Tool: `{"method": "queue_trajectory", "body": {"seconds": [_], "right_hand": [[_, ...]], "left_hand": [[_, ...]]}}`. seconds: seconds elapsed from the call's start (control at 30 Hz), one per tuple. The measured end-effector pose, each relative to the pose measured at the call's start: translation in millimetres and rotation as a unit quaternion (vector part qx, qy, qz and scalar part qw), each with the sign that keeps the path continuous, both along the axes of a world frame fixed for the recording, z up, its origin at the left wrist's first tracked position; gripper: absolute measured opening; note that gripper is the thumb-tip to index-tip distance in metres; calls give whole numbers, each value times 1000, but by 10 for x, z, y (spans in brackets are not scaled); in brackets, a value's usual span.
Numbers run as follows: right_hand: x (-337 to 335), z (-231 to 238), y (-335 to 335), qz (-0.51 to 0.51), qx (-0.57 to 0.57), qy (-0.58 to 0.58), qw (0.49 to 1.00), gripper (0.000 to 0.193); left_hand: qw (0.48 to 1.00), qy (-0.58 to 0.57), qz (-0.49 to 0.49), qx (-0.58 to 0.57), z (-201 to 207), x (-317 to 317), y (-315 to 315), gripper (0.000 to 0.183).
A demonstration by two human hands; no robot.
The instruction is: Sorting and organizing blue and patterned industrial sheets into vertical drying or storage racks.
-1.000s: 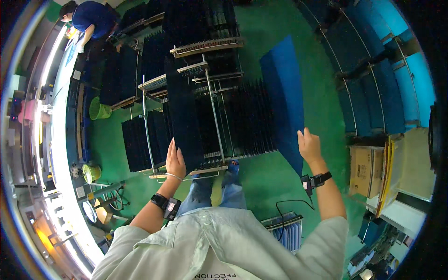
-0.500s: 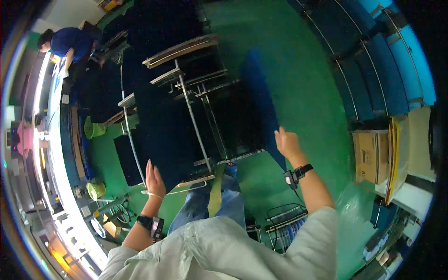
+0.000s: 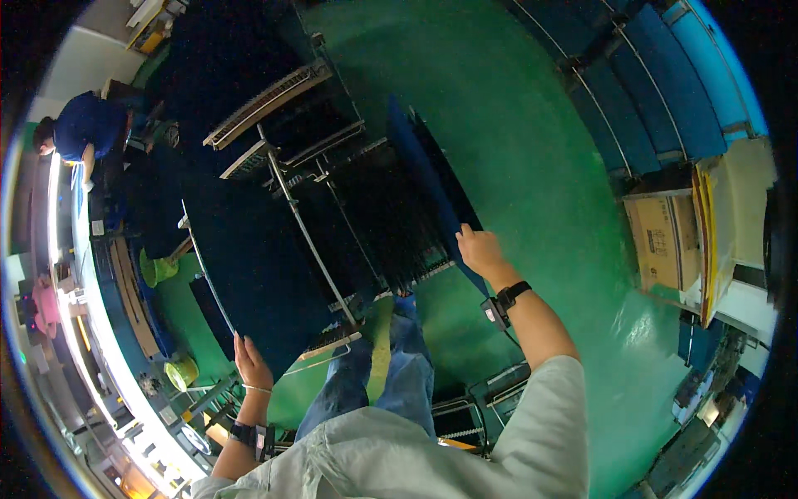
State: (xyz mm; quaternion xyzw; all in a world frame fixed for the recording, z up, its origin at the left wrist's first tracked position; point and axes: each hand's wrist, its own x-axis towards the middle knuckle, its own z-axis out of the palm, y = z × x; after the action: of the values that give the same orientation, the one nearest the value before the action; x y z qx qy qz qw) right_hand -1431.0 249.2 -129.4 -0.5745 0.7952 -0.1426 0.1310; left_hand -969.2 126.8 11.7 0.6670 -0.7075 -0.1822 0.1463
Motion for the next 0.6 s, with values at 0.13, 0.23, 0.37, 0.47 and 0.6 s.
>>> {"method": "queue_trajectory", "body": {"seconds": [0.13,0.23,0.37,0.47,0.6], "right_hand": [[-9,-98,-29,-1,12,-37,999,22],[-7,-141,-74,4,22,-17,1000,24],[-10,-187,-162,2,8,-14,1000,25],[-45,-178,-284,-10,66,-26,997,24],[-74,-152,-414,-10,94,-16,995,25]], "left_hand": [[1000,-22,5,3,35,-7,15,43],[1000,-13,-3,-1,29,28,15,43],[1000,9,-1,11,28,29,9,42],[1000,-1,-7,9,13,28,25,41],[999,4,-34,9,87,-67,11,40]]}}
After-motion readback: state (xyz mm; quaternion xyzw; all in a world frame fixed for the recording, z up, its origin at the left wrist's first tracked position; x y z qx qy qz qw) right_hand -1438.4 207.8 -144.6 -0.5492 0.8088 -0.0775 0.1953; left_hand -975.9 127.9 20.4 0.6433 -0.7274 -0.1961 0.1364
